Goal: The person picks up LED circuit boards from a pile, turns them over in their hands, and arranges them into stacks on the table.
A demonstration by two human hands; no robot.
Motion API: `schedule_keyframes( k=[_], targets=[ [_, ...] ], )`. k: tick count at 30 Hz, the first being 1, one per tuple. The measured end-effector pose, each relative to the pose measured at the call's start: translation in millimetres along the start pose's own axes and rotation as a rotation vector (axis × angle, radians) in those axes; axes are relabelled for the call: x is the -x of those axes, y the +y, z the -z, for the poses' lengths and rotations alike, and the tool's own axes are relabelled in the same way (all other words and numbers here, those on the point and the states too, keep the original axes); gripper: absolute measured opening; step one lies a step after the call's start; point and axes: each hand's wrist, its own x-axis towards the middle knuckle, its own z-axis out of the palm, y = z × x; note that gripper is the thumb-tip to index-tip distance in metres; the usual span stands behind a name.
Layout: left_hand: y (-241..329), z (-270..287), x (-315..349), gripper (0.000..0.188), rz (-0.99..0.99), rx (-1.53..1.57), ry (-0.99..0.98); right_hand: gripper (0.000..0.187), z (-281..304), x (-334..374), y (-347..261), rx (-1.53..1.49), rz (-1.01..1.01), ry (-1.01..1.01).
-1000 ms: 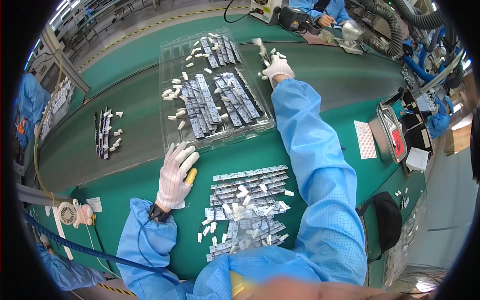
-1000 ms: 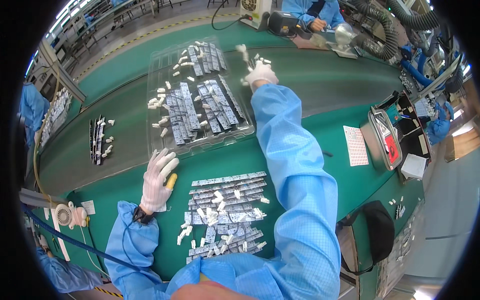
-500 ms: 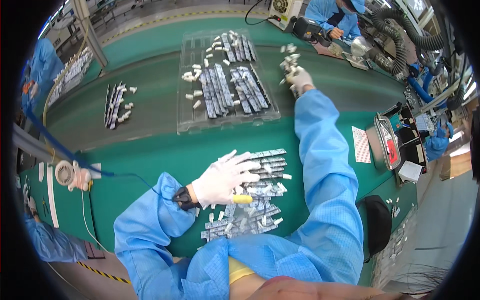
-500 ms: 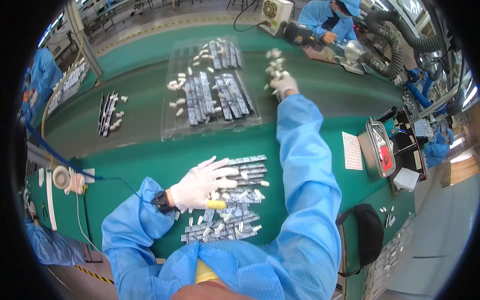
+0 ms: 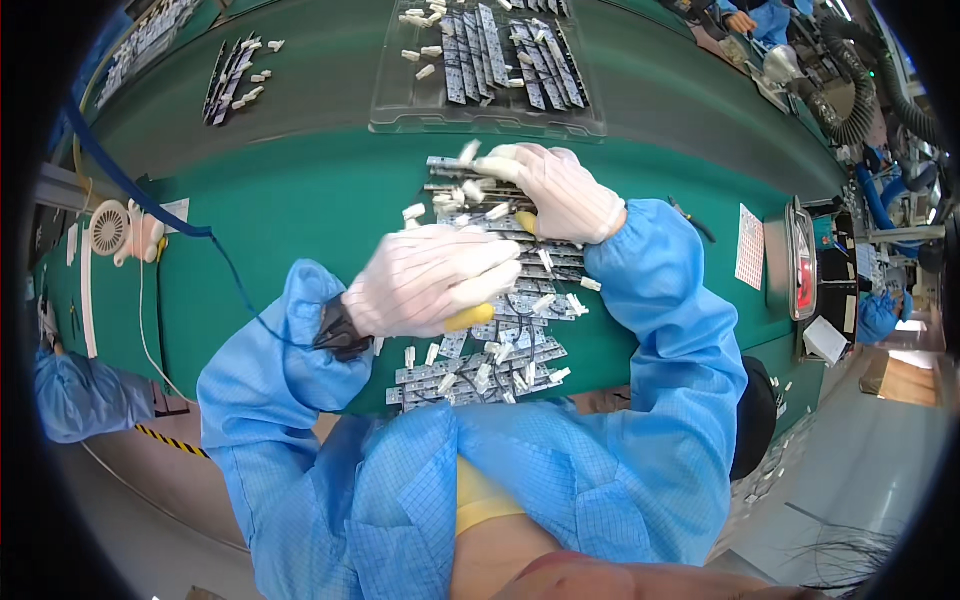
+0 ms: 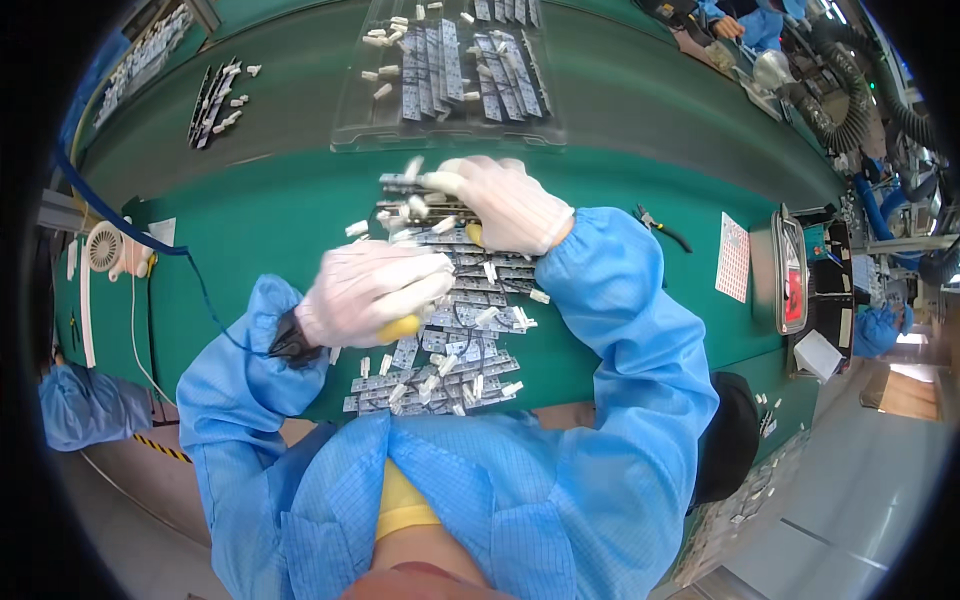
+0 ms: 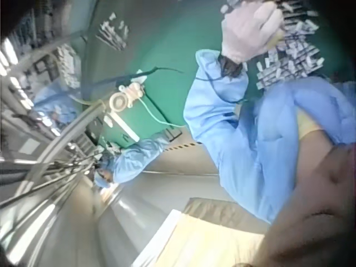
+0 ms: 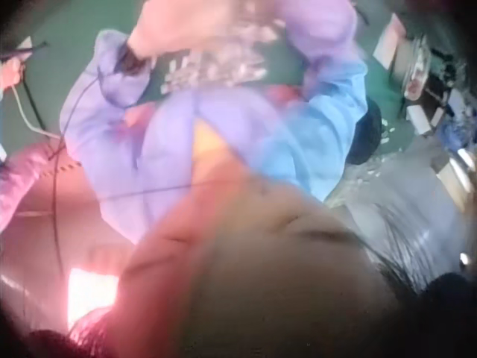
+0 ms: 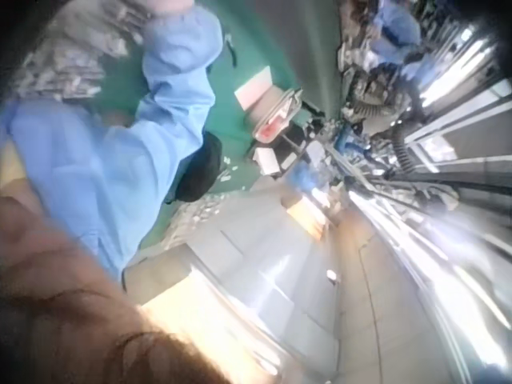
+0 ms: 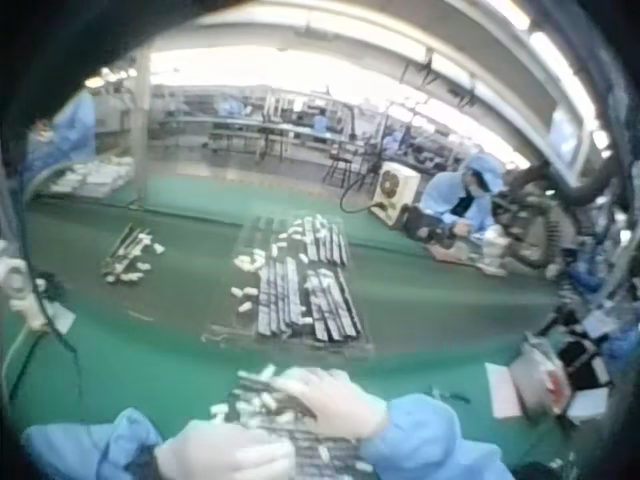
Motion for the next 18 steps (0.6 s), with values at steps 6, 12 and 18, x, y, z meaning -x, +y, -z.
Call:
schedule_keyframes(
  k=[6, 12, 18],
  targets=[
    [-5.8, 20.8, 10.1, 0.050, 0.174, -0.041, 0.211, 0.077, 4.3, 1.4, 34.6, -0.955, -0.030, -0.007],
    [-1.4, -1.8, 19.4, 0.054, 0.340, 0.032, 0.000, 0.056, 4.6, 21.3, 50.8, -0.805, -0.376, 0.378],
    [-3.6, 1.8, 15.8, 0.047, 0.337, -0.022, -0.129, 0.024, -12.6, 10.7, 34.8, 0.045, -0.590, 0.117]
  ],
)
